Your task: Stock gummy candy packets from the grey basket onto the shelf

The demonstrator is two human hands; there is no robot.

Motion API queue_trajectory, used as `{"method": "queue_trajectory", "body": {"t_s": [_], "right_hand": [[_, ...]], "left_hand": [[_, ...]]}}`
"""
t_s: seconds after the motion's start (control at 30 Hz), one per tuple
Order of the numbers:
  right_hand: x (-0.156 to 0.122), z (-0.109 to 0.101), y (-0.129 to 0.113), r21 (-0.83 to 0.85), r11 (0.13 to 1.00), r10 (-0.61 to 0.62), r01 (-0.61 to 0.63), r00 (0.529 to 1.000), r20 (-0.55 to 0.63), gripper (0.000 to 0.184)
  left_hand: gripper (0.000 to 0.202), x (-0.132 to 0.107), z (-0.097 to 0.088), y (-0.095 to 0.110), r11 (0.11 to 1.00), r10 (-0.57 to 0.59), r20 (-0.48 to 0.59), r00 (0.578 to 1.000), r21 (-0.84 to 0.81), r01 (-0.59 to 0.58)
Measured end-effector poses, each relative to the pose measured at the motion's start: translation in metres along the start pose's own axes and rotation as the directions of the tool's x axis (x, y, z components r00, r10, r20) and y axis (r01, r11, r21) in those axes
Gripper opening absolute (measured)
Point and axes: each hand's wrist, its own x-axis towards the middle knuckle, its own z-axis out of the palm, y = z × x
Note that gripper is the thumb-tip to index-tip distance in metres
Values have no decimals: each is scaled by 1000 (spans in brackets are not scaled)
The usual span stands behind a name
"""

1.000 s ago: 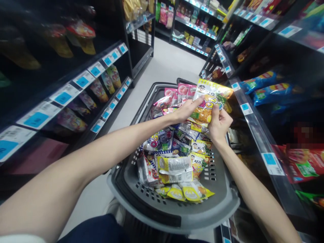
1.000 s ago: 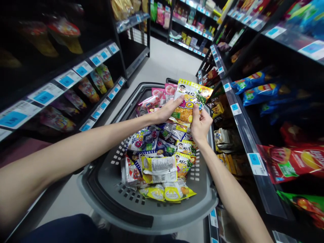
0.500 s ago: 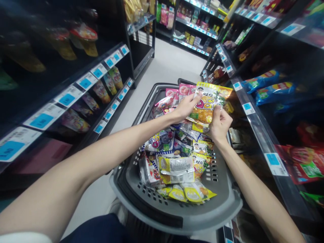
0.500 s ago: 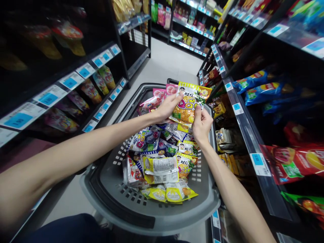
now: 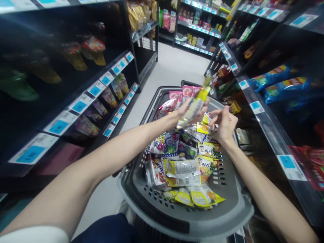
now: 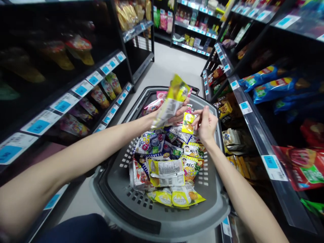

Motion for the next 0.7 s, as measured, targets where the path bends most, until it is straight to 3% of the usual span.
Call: {"method": "queue_trajectory", "body": {"t_s": [0.13,0.3,0.43,0.57,0.7], "right_hand": [[2,-1,2,26,999,18,-18,1000,-5,69],[4,-1,5,12,1000,-1,1,1000,-11,73],[4,-2,5,1,1000,1,-1,1000,-5,71],[4,-2,4,13,1000,-5,5,1000,-4,69],[4,-2,4,30,1000,5,-6,1000,10,69]], "left_hand": [[84,-4,-5,8,1000,-9,45,999,15,8],[85,-8,4,20,1000,-11,51,999,24,9],[81,-7,2,18,1000,-15,70,997,19,14],[68,-4,-5,10,999,-18,44,999,-28,19],[51,-2,1,9,995,-23,-3,1000,-98,22]]}}
